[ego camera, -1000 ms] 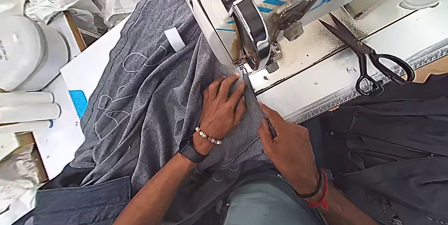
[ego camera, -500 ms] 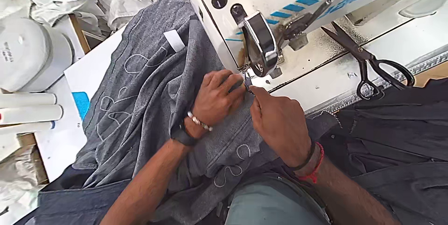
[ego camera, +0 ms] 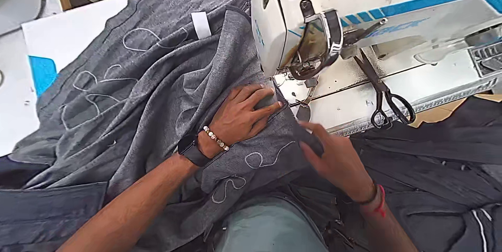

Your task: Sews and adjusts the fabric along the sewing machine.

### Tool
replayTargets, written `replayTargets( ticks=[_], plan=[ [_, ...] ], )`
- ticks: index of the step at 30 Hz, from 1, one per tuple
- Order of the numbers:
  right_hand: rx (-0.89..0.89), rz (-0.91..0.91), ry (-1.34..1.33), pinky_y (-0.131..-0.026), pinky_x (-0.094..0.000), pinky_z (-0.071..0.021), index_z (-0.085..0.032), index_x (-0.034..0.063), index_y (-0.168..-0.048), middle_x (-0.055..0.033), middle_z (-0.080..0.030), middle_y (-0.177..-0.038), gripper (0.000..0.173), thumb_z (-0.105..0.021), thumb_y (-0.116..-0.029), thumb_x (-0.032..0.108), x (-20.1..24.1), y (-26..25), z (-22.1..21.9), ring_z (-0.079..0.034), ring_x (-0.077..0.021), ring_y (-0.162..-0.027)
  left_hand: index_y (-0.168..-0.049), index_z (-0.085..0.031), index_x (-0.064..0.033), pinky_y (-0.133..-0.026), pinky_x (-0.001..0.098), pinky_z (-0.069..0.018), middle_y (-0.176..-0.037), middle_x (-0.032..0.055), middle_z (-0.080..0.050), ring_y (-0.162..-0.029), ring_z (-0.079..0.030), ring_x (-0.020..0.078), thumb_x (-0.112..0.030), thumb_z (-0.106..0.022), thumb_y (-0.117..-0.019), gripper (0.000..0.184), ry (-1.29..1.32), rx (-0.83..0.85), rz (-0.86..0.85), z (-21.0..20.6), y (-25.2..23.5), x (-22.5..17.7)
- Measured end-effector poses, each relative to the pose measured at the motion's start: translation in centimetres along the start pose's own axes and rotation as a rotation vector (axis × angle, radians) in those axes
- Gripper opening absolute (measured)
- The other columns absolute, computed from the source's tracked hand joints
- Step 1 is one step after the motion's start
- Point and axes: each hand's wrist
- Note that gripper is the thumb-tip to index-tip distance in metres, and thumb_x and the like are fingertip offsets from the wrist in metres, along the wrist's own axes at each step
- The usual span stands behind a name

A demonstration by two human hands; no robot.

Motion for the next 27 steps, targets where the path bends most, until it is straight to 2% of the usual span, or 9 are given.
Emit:
replayTargets(
  ticks=[2,6,8,10,11,14,18,21,27],
  plan=[
    [0.064,0.103,0.007,-0.045,-0.0417,-0.0533,-0.068,0.0118,-0.122,-0.0034,-0.071,-0.084,0.032,-0.060,-0.0909,0.015,1.6,3.6,-1.0,-0.065,-0.0186,-0.056,-0.132,-0.071,-0.0308,-0.112,0.0505,-0.0392,-0.144,0.0074,-0.060,-0.135,-0.051,0.0298,-0.030,-0.050,-0.1016,0.037,0.015,0.010,-0.003,0.0,0.0,-0.2],
    [0.326,0.321,0.072,-0.042,-0.0350,-0.0496,-0.070,0.0160,-0.094,-0.0064,-0.063,-0.092,0.013,-0.060,-0.0928,0.008,3.0,7.5,-7.4,-0.061,-0.0197,-0.059,-0.115,-0.078,-0.0233,-0.112,0.0509,-0.0400,-0.140,0.0073,-0.063,-0.135,-0.053,0.0293,-0.026,-0.055,-0.1004,0.028,0.050,-0.018,0.019,0.0,0.1,-0.9],
    [0.560,0.215,0.053,-0.059,-0.0481,-0.0597,-0.074,0.0116,-0.107,-0.0143,-0.070,-0.106,0.018,-0.063,-0.0929,0.008,2.8,5.7,-8.9,-0.071,-0.0311,-0.077,-0.115,-0.078,-0.0220,-0.113,0.0513,-0.0395,-0.140,0.0079,-0.063,-0.135,-0.053,0.0299,-0.025,-0.055,-0.1003,0.028,0.043,-0.034,0.004,-0.1,0.1,-0.8],
    [0.900,0.108,-0.004,-0.089,-0.0584,-0.0548,-0.065,0.0101,-0.134,-0.0199,-0.068,-0.124,0.039,-0.060,-0.0953,0.011,3.3,3.1,-7.8,-0.068,-0.0392,-0.110,-0.118,-0.077,-0.0223,-0.113,0.0518,-0.0387,-0.141,0.0086,-0.062,-0.135,-0.052,0.0304,-0.025,-0.054,-0.1004,0.030,0.039,-0.021,0.009,-0.1,0.5,-1.1],
    [0.974,0.144,-0.050,-0.092,-0.0596,-0.0532,-0.064,0.0082,-0.133,-0.0199,-0.068,-0.121,0.038,-0.062,-0.0955,0.014,3.8,1.9,-6.7,-0.067,-0.0389,-0.111,-0.119,-0.077,-0.0229,-0.113,0.0517,-0.0390,-0.140,0.0089,-0.062,-0.134,-0.053,0.0307,-0.025,-0.054,-0.1007,0.030,0.032,-0.020,0.005,0.0,0.5,-1.1],
    [0.555,0.206,-0.348,-0.071,-0.0406,-0.0602,-0.074,0.0124,-0.109,-0.0020,-0.073,-0.090,0.021,-0.056,-0.1027,0.020,5.7,0.0,-2.7,-0.071,-0.0155,-0.079,-0.120,-0.077,-0.0247,-0.111,0.0520,-0.0397,-0.137,0.0094,-0.063,-0.132,-0.054,0.0311,-0.025,-0.054,-0.1012,0.030,0.026,-0.023,-0.004,0.0,0.6,-1.0],
    [-0.145,-0.149,-0.208,-0.072,-0.0328,-0.0642,-0.071,0.0119,-0.123,-0.0002,-0.075,-0.101,0.026,-0.051,-0.1061,0.015,3.8,-4.4,-0.9,-0.073,-0.0090,-0.081,-0.120,-0.077,-0.0248,-0.109,0.0527,-0.0401,-0.136,0.0102,-0.063,-0.130,-0.055,0.0315,-0.026,-0.053,-0.1016,0.030,0.026,-0.021,-0.018,0.0,0.6,-1.1],
    [-0.255,-0.268,-0.099,-0.062,-0.0349,-0.0598,-0.075,0.0146,-0.116,0.0005,-0.074,-0.090,0.022,-0.057,-0.1050,0.021,3.1,-6.0,-1.4,-0.069,-0.0108,-0.069,-0.121,-0.076,-0.0259,-0.108,0.0527,-0.0397,-0.136,0.0097,-0.063,-0.129,-0.055,0.0310,-0.026,-0.053,-0.1021,0.030,0.007,-0.024,-0.019,-0.1,0.6,-1.0],
    [-0.257,-0.351,0.034,-0.057,-0.0420,-0.0510,-0.077,0.0211,-0.105,0.0025,-0.069,-0.084,0.023,-0.069,-0.0967,0.042,5.9,-7.4,-3.4,-0.064,-0.0154,-0.068,-0.115,-0.076,-0.0183,-0.105,0.0492,-0.0457,-0.124,0.0084,-0.069,-0.124,-0.060,0.0298,-0.029,-0.057,-0.1014,0.026,-0.027,-0.090,0.020,0.3,0.6,-1.4]
  ],
)
Point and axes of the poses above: each hand's wrist, its own y-axis away from the middle knuckle, its own z-axis out of the back of the hand, x = y × z
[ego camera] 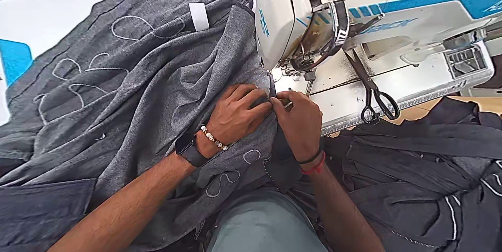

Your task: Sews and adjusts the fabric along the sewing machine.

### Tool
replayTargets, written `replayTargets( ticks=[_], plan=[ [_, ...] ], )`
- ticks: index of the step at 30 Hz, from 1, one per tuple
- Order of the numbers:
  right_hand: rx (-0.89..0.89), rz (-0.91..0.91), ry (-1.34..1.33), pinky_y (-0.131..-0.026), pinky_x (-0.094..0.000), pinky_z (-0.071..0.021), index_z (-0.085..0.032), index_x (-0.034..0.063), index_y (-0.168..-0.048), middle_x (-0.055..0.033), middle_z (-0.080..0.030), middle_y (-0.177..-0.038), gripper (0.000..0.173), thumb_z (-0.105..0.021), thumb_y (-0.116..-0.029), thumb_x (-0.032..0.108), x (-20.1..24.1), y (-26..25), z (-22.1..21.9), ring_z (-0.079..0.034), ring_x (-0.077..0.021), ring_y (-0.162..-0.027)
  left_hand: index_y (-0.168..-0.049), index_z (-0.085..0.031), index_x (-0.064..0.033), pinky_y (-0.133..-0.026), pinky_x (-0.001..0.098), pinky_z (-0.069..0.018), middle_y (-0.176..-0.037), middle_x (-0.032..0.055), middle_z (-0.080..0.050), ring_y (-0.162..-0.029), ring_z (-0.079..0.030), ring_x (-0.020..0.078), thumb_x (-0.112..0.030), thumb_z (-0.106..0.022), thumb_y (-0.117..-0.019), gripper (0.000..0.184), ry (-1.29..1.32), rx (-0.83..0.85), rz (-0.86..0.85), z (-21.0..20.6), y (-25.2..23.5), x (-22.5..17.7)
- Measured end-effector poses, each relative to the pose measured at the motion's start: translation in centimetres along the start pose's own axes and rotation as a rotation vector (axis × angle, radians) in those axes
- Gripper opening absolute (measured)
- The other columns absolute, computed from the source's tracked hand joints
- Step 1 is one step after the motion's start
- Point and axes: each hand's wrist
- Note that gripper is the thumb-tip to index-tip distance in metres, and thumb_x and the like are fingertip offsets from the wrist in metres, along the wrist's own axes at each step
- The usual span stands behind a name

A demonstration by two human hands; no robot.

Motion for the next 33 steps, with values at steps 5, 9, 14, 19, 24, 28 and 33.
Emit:
replayTargets(
  ticks=[5,9,14,19,24,28,33],
  plan=[
    [0.009,-0.018,0.053,-0.054,-0.0426,-0.0483,-0.075,0.0204,-0.098,0.0030,-0.067,-0.080,0.017,-0.074,-0.0906,0.036,0.6,-0.3,0.0,-0.063,-0.0162,-0.066,-0.122,-0.070,-0.0140,-0.104,0.0487,-0.0435,-0.133,0.0072,-0.065,-0.127,-0.057,0.0280,-0.041,-0.056,-0.1003,0.038,-0.042,0.056,0.126,0.0,-0.3,-0.1],
    [-0.018,0.008,0.046,-0.051,-0.0406,-0.0468,-0.071,0.0169,-0.091,0.0013,-0.064,-0.074,0.009,-0.071,-0.0914,0.026,0.5,-0.7,0.1,-0.061,-0.0166,-0.061,-0.136,-0.066,-0.0262,-0.108,0.0529,-0.0388,-0.143,0.0075,-0.059,-0.133,-0.051,0.0317,-0.043,-0.049,-0.1024,0.041,-0.039,0.128,0.142,0.0,-0.3,0.1],
    [-0.098,0.103,0.139,-0.054,-0.0392,-0.0502,-0.072,0.0097,-0.093,-0.0044,-0.063,-0.080,0.011,-0.066,-0.0945,0.019,0.5,0.2,-0.6,-0.063,-0.0199,-0.067,-0.146,-0.059,-0.0358,-0.109,0.0538,-0.0336,-0.151,0.0051,-0.053,-0.137,-0.046,0.0322,-0.050,-0.042,-0.1025,0.049,-0.093,0.157,0.181,-0.3,-0.3,0.1],
    [-0.085,0.272,0.278,-0.067,-0.0376,-0.0554,-0.072,0.0035,-0.097,-0.0106,-0.064,-0.090,0.015,-0.059,-0.0991,0.012,0.7,1.4,-1.0,-0.066,-0.0263,-0.086,-0.146,-0.058,-0.0227,-0.114,0.0527,-0.0332,-0.154,0.0038,-0.052,-0.142,-0.045,0.0292,-0.046,-0.046,-0.1023,0.051,-0.072,0.125,0.105,-0.2,-0.3,0.1],
    [-0.119,0.348,0.162,-0.088,-0.0404,-0.0528,-0.077,0.0134,-0.118,-0.0073,-0.071,-0.117,0.026,-0.061,-0.0986,0.023,-2.1,4.7,-0.2,-0.063,-0.0261,-0.112,-0.143,-0.063,-0.0253,-0.119,0.0517,-0.0303,-0.153,-0.0036,-0.055,-0.145,-0.045,0.0271,-0.033,-0.046,-0.1040,0.043,0.011,0.123,0.000,-0.3,-0.3,0.4],
    [-0.310,0.414,0.004,-0.090,-0.0402,-0.0455,-0.072,0.0179,-0.107,-0.0052,-0.062,-0.099,0.033,-0.075,-0.0867,0.044,-6.3,11.7,-3.3,-0.057,-0.0222,-0.097,-0.139,-0.067,-0.0263,-0.116,0.0522,-0.0330,-0.150,-0.0034,-0.058,-0.142,-0.047,0.0289,-0.030,-0.050,-0.1027,0.040,0.005,0.101,0.002,-0.2,-0.2,0.4],
    [-0.381,0.363,0.043,-0.085,-0.0395,-0.0450,-0.066,0.0162,-0.097,-0.0073,-0.058,-0.094,0.010,-0.063,-0.0916,0.024,-7.7,12.5,-6.6,-0.056,-0.0243,-0.093,-0.138,-0.068,-0.0259,-0.115,0.0536,-0.0330,-0.150,-0.0037,-0.058,-0.143,-0.046,0.0304,-0.028,-0.050,-0.1021,0.040,0.002,0.108,0.006,0.0,-0.3,0.0]
  ],
)
Point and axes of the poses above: each hand's wrist, its own y-axis away from the middle knuckle, its own z-axis out of the back of the hand, x = y × z
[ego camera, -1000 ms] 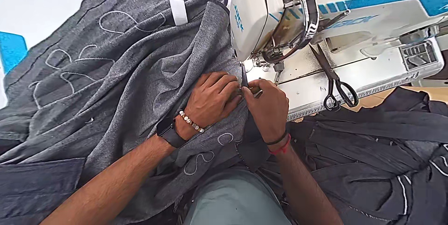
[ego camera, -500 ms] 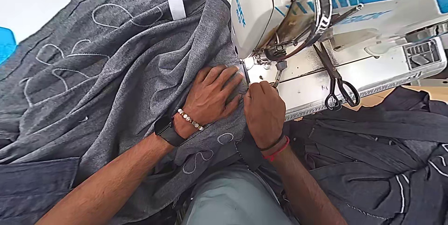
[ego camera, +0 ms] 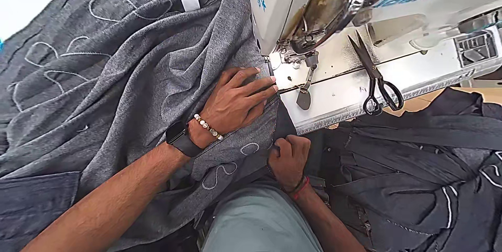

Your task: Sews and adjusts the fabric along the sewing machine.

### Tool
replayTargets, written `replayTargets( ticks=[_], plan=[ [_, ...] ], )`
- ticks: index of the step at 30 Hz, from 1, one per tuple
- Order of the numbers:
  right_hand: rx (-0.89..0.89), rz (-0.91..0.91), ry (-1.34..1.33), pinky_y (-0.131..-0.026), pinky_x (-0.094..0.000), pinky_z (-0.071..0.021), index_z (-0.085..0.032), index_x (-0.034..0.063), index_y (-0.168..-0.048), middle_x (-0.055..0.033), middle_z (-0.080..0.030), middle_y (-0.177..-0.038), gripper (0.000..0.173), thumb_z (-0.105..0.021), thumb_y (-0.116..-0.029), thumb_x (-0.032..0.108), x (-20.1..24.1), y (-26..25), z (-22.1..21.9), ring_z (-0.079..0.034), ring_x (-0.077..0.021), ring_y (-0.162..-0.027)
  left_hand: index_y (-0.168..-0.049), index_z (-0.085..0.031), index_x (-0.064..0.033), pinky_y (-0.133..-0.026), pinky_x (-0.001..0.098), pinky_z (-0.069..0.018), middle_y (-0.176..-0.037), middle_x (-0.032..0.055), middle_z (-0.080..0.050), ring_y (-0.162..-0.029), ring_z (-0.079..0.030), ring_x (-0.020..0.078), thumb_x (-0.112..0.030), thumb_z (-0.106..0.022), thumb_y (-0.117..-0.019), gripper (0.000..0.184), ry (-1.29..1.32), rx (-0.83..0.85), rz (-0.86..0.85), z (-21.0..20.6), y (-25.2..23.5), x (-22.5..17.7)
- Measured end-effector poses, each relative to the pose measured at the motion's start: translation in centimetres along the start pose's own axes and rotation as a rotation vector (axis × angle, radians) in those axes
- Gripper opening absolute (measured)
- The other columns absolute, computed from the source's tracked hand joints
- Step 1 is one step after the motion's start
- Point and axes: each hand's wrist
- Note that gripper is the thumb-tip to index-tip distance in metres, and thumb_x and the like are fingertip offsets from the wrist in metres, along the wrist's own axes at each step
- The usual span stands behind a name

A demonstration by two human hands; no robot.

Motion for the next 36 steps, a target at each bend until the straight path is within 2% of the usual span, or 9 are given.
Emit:
replayTargets(
  ticks=[3,5,9,12,15,16,19,24,36],
  plan=[
    [-0.101,-0.042,0.015,-0.078,-0.0331,-0.0487,-0.064,0.0136,-0.083,-0.0062,-0.057,-0.084,0.011,-0.059,-0.0929,0.014,-1.2,-2.7,3.7,-0.058,-0.0211,-0.084,-0.138,-0.067,-0.0257,-0.115,0.0539,-0.0328,-0.149,-0.0040,-0.059,-0.143,-0.046,0.0309,-0.028,-0.050,-0.1019,0.040,-0.008,-0.009,0.010,0.0,0.1,0.1],
    [0.015,-0.058,0.084,-0.070,-0.0328,-0.0464,-0.063,0.0113,-0.079,-0.0061,-0.055,-0.076,0.017,-0.055,-0.0945,0.013,-2.3,-3.5,6.5,-0.056,-0.0216,-0.076,-0.137,-0.068,-0.0253,-0.114,0.0538,-0.0330,-0.148,-0.0037,-0.059,-0.142,-0.046,0.0313,-0.028,-0.050,-0.1016,0.040,-0.005,-0.014,0.011,0.0,0.1,0.0],
    [0.975,-0.187,0.042,-0.070,-0.0529,-0.0589,-0.075,0.0073,-0.093,-0.0149,-0.071,-0.093,0.017,-0.060,-0.0918,0.013,-2.7,-5.0,9.9,-0.072,-0.0337,-0.086,-0.137,-0.068,-0.0259,-0.114,0.0533,-0.0337,-0.148,-0.0031,-0.059,-0.142,-0.046,0.0308,-0.028,-0.049,-0.1031,0.039,-0.007,-0.010,0.006,0.0,0.1,-0.1],
    [0.640,-0.091,-0.062,-0.067,-0.0377,-0.0568,-0.076,0.0143,-0.102,-0.0037,-0.068,-0.092,0.021,-0.058,-0.0949,0.022,-0.4,-8.2,9.3,-0.066,-0.0190,-0.082,-0.137,-0.068,-0.0263,-0.114,0.0529,-0.0332,-0.148,-0.0036,-0.059,-0.143,-0.045,0.0303,-0.028,-0.049,-0.1035,0.039,-0.002,-0.006,0.009,0.0,0.1,0.0],
    [0.375,-0.062,-0.013,-0.083,-0.0454,-0.0534,-0.068,0.0086,-0.125,-0.0102,-0.069,-0.111,0.035,-0.059,-0.1017,0.033,-0.1,-11.9,5.2,-0.065,-0.0277,-0.102,-0.137,-0.069,-0.0258,-0.114,0.0537,-0.0334,-0.148,-0.0028,-0.059,-0.142,-0.045,0.0315,-0.028,-0.049,-0.1034,0.039,0.002,-0.008,-0.003,0.0,0.1,0.0],
    [0.358,-0.047,0.000,-0.081,-0.0458,-0.0535,-0.068,0.0089,-0.126,-0.0102,-0.069,-0.108,0.037,-0.060,-0.1023,0.036,-0.5,-12.4,3.6,-0.065,-0.0281,-0.099,-0.137,-0.069,-0.0262,-0.114,0.0532,-0.0335,-0.148,-0.0030,-0.059,-0.142,-0.046,0.0313,-0.028,-0.049,-0.1033,0.039,-0.005,-0.014,-0.003,0.0,0.0,0.0],
    [0.252,0.019,0.011,-0.052,-0.0372,-0.0489,-0.074,0.0111,-0.119,-0.0032,-0.065,-0.070,0.027,-0.059,-0.1026,0.025,-0.7,-11.5,1.4,-0.062,-0.0198,-0.060,-0.138,-0.067,-0.0249,-0.113,0.0513,-0.0346,-0.148,-0.0044,-0.059,-0.141,-0.047,0.0296,-0.029,-0.049,-0.1026,0.040,-0.025,-0.014,0.016,0.0,-0.1,0.1],
    [0.242,0.034,-0.007,-0.043,-0.0343,-0.0402,-0.076,0.0117,-0.121,-0.0005,-0.061,-0.060,0.028,-0.059,-0.0993,0.018,-0.7,-10.6,2.0,-0.054,-0.0164,-0.048,-0.126,-0.071,-0.0164,-0.112,0.0515,-0.0344,-0.146,-0.0011,-0.061,-0.141,-0.047,0.0296,-0.030,-0.051,-0.1014,0.035,0.032,0.016,0.042,0.3,-0.1,-0.1],
    [0.351,0.001,-0.103,-0.042,-0.0355,-0.0364,-0.076,0.0154,-0.126,0.0009,-0.056,-0.056,0.032,-0.057,-0.1000,0.019,-1.6,-11.9,3.1,-0.048,-0.0150,-0.045,-0.134,-0.070,-0.0293,-0.111,0.0524,-0.0355,-0.149,-0.0009,-0.059,-0.139,-0.048,0.0308,-0.029,-0.049,-0.1030,0.038,0.002,0.015,-0.011,0.1,0.1,0.4]
  ],
)
Point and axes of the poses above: each hand's wrist, its own y-axis away from the middle knuckle, its own z-axis out of the back of the hand, x = y × z
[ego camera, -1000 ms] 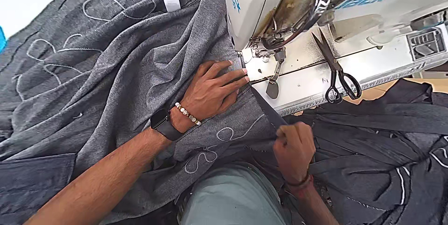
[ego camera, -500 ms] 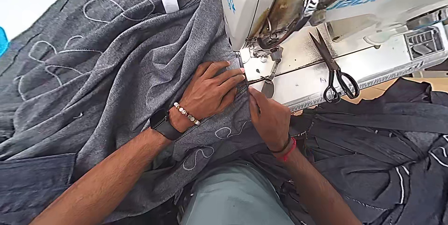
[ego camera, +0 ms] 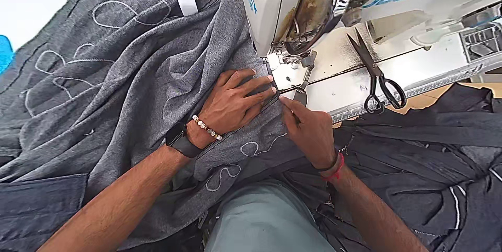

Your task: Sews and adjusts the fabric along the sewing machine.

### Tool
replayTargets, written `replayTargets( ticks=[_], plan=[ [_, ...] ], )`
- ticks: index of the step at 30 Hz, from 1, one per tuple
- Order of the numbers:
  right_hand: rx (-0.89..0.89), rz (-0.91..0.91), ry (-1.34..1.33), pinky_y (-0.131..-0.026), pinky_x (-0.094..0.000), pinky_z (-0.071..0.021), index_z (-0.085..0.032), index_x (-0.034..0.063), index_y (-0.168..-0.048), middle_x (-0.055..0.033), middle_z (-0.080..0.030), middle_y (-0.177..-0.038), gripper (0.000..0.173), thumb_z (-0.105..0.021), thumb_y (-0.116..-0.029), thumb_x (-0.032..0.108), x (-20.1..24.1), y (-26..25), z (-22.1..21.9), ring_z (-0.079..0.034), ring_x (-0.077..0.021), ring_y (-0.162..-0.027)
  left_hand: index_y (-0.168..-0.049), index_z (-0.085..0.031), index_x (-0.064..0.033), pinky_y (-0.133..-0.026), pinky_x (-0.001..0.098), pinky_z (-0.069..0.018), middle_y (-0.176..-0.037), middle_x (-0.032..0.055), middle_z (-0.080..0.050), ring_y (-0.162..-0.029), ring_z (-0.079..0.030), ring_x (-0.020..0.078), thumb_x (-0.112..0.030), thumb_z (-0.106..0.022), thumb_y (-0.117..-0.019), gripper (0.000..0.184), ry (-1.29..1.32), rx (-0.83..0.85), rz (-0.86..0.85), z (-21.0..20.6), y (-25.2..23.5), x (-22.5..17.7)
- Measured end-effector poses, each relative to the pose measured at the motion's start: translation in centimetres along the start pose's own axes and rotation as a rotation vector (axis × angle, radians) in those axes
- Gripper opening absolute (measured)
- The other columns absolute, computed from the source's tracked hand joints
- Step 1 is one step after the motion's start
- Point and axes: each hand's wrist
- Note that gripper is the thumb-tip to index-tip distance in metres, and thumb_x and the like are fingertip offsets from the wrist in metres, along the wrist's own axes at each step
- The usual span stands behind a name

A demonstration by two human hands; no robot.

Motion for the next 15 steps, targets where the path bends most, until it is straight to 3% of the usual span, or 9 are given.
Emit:
replayTargets(
  ticks=[8,11,15],
  plan=[
    [0.087,0.178,0.266,-0.041,-0.0355,-0.0365,-0.069,0.0112,-0.135,-0.0018,-0.054,-0.055,0.038,-0.053,-0.1015,0.019,0.5,0.4,-0.1,-0.052,-0.0210,-0.045,-0.121,-0.073,-0.0165,-0.111,0.0508,-0.0373,-0.144,0.0014,-0.063,-0.137,-0.051,0.0294,-0.027,-0.051,-0.1028,0.031,0.032,-0.018,0.007,0.3,-0.1,-0.4],
    [0.122,0.181,0.298,-0.040,-0.0355,-0.0359,-0.069,0.0109,-0.135,-0.0022,-0.054,-0.055,0.038,-0.052,-0.1016,0.019,0.8,0.0,0.3,-0.051,-0.0213,-0.044,-0.132,-0.071,-0.0228,-0.110,0.0503,-0.0378,-0.145,-0.0004,-0.062,-0.138,-0.051,0.0285,-0.027,-0.050,-0.1033,0.035,0.020,-0.020,0.008,0.2,-0.2,-0.2],
    [0.131,0.144,0.268,-0.040,-0.0358,-0.0361,-0.069,0.0128,-0.135,-0.0012,-0.051,-0.053,0.038,-0.051,-0.1024,0.021,0.8,0.0,0.3,-0.051,-0.0208,-0.043,-0.133,-0.071,-0.0285,-0.111,0.0528,-0.0360,-0.144,0.0020,-0.062,-0.137,-0.050,0.0313,-0.029,-0.051,-0.1022,0.036,-0.021,-0.030,0.002,0.0,-0.2,0.0]
  ],
)
Point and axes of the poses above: each hand's wrist, its own y-axis away from the middle knuckle, its own z-axis out of the back of the hand, x = y × z
